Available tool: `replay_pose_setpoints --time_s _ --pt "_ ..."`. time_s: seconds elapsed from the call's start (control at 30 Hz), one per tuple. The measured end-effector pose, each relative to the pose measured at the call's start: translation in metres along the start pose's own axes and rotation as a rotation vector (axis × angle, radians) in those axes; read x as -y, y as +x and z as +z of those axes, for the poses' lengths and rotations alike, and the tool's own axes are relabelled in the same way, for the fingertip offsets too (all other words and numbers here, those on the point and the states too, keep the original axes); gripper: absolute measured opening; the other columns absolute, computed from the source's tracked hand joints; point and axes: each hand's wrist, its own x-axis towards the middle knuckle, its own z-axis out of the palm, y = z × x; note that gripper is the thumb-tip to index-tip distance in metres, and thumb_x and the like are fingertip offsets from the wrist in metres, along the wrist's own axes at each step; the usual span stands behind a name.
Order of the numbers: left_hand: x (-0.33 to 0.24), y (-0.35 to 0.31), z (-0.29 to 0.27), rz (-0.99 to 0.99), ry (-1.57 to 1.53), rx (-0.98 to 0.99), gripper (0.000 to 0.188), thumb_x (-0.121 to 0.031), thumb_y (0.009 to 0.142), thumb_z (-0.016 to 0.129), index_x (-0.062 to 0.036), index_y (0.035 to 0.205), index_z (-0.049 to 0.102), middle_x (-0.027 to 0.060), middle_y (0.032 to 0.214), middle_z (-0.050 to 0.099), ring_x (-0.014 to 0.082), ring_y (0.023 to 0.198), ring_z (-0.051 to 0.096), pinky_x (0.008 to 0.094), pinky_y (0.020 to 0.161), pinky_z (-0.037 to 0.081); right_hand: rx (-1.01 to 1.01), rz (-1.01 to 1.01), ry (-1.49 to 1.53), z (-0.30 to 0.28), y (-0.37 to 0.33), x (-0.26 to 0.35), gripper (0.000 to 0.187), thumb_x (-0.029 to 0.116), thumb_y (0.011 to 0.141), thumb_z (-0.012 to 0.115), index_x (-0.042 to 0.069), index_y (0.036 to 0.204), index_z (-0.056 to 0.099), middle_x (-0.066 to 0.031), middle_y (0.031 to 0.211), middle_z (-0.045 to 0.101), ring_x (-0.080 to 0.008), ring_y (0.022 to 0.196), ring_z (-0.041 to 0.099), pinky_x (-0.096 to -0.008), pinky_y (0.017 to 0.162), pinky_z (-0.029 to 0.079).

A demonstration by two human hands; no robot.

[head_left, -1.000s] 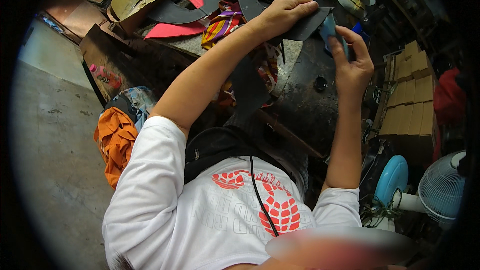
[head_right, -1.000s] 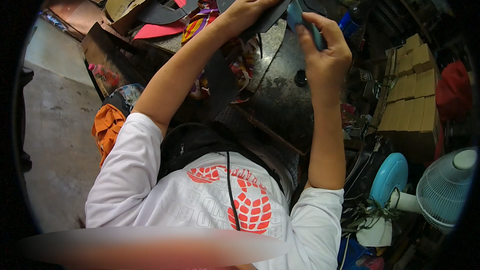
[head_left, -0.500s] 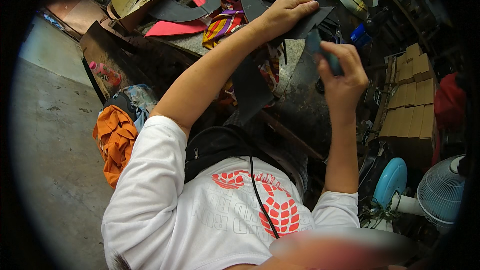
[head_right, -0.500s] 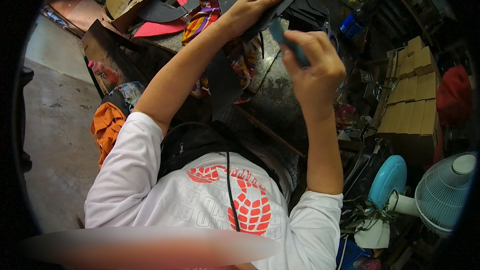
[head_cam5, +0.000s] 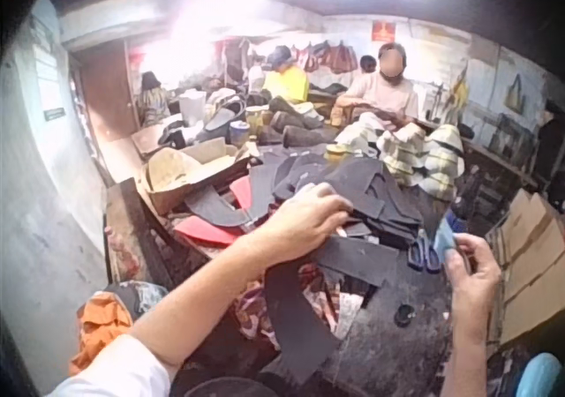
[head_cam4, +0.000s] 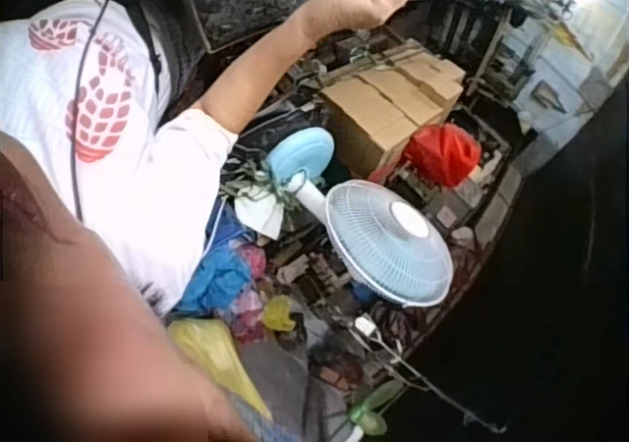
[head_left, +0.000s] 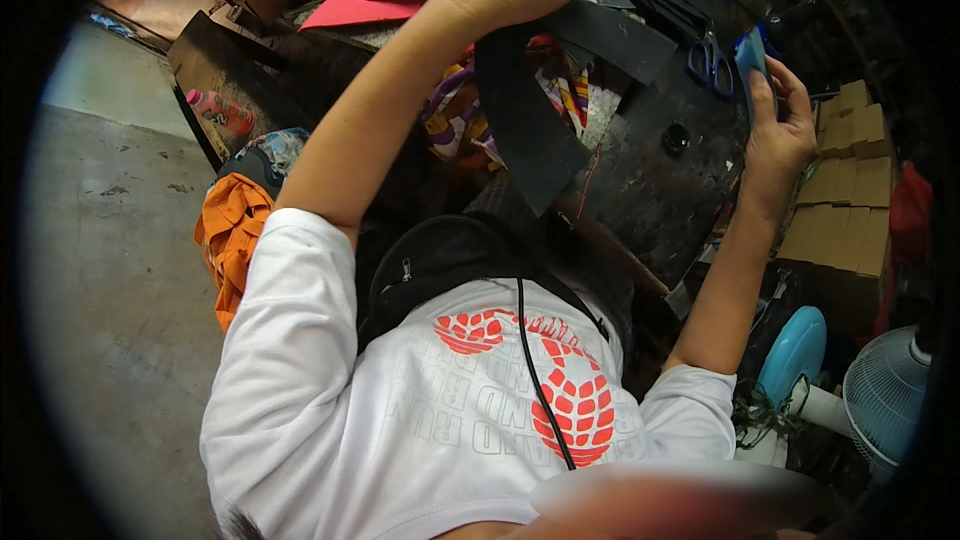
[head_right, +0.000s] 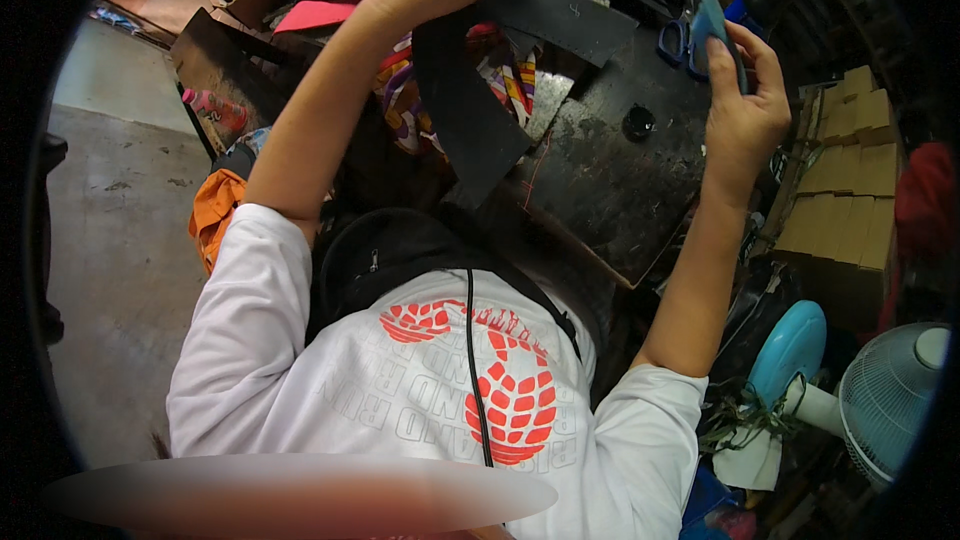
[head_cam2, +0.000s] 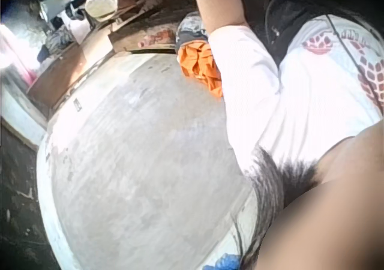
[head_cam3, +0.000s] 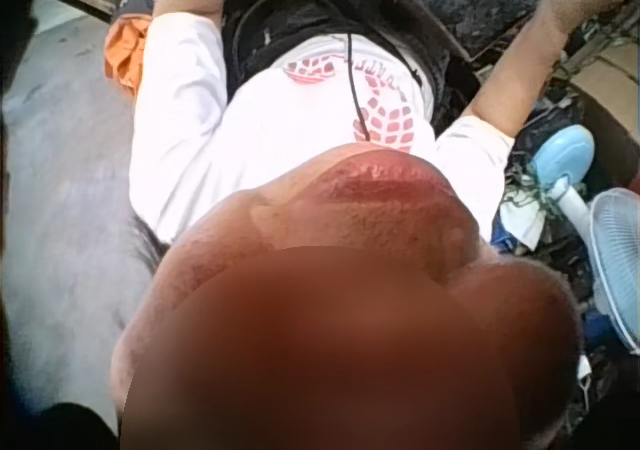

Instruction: The person smooths the edges of several black and pink material pieces using a blue sanding block. They handle each piece one at a time, turning them over and rubbing the edges against the block. The person also briefly uses scissors to trim a black piece before returning to smoothing.

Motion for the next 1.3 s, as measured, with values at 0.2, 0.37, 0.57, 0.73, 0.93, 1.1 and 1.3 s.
replay_pose_setpoints --time_s 0.2,0.37,0.57,0.73,0.93,1.1,1.3 --pt "-0.014 -0.028 -0.010 0.033 0.184 0.230 0.038 -0.022 0.080 0.072 -0.0064 0.114 0.066 0.0147 0.108 0.062 0.0325 0.111 0.054 0.0410 0.095 0.044 0.019 0.046 0.026 -0.021 -0.021 -0.004 0.020 0.015 0.088 0.072 0.009 0.107 0.073 -0.0036 0.098 0.069 -0.0132 0.093 0.064 -0.0300 0.085 0.052" --pt "-0.012 -0.018 -0.047 -0.240 -0.262 0.198 0.026 -0.019 0.089 0.066 -0.0022 0.108 0.063 0.0159 0.095 0.064 0.0269 0.092 0.062 0.0369 0.083 0.048 0.027 0.045 0.094 -0.032 -0.033 -0.002 0.021 0.012 0.088 0.071 0.008 0.108 0.072 -0.0033 0.099 0.069 -0.0124 0.093 0.063 -0.0286 0.087 0.050" --pt "-0.034 -0.027 -0.070 -0.507 -1.055 -0.121 0.025 -0.022 0.100 0.056 0.0002 0.111 0.062 0.0006 0.095 0.067 0.0066 0.078 0.062 0.0210 0.068 0.051 -0.041 0.194 0.425 -0.031 -0.023 -0.013 0.020 0.012 0.089 0.071 0.003 0.108 0.069 -0.0024 0.093 0.068 -0.0070 0.084 0.062 -0.0210 0.079 0.049" --pt "-0.071 -0.048 -0.010 -0.788 -1.315 -0.190 0.019 -0.019 0.097 0.058 -0.0027 0.106 0.063 0.0020 0.089 0.067 0.0089 0.075 0.065 0.0241 0.067 0.054 0.077 0.209 0.228 -0.003 -0.031 -0.001 0.021 0.007 0.086 0.073 0.005 0.106 0.069 -0.0029 0.091 0.067 -0.0090 0.083 0.064 -0.0206 0.071 0.050" --pt "-0.085 -0.054 0.014 -0.925 -1.561 -0.110 0.018 -0.015 0.099 0.054 0.0003 0.104 0.061 0.0078 0.088 0.068 0.0125 0.072 0.067 0.0272 0.067 0.058 0.116 -0.538 -0.092 0.019 -0.048 0.024 0.034 0.000 0.073 0.079 0.008 0.103 0.068 -0.0077 0.089 0.063 -0.0183 0.080 0.063 -0.0280 0.066 0.050" --pt "-0.100 -0.053 0.013 -0.960 -1.538 -0.030 0.019 -0.023 0.100 0.054 -0.0044 0.100 0.060 0.0038 0.075 0.062 0.0111 0.060 0.061 0.0248 0.057 0.052 0.074 -0.599 -0.220 0.018 -0.047 0.030 0.029 -0.003 0.079 0.073 0.006 0.106 0.067 -0.0085 0.096 0.064 -0.0205 0.088 0.064 -0.0315 0.076 0.052" --pt "-0.105 -0.051 0.011 -0.956 -1.529 0.025 0.021 -0.029 0.101 0.053 -0.0087 0.095 0.056 0.0002 0.062 0.052 0.0102 0.051 0.054 0.0236 0.050 0.046 -0.067 -0.407 -0.192 0.011 -0.025 0.024 0.019 0.000 0.085 0.070 0.005 0.104 0.068 -0.0094 0.093 0.066 -0.0183 0.085 0.064 -0.0314 0.077 0.051"
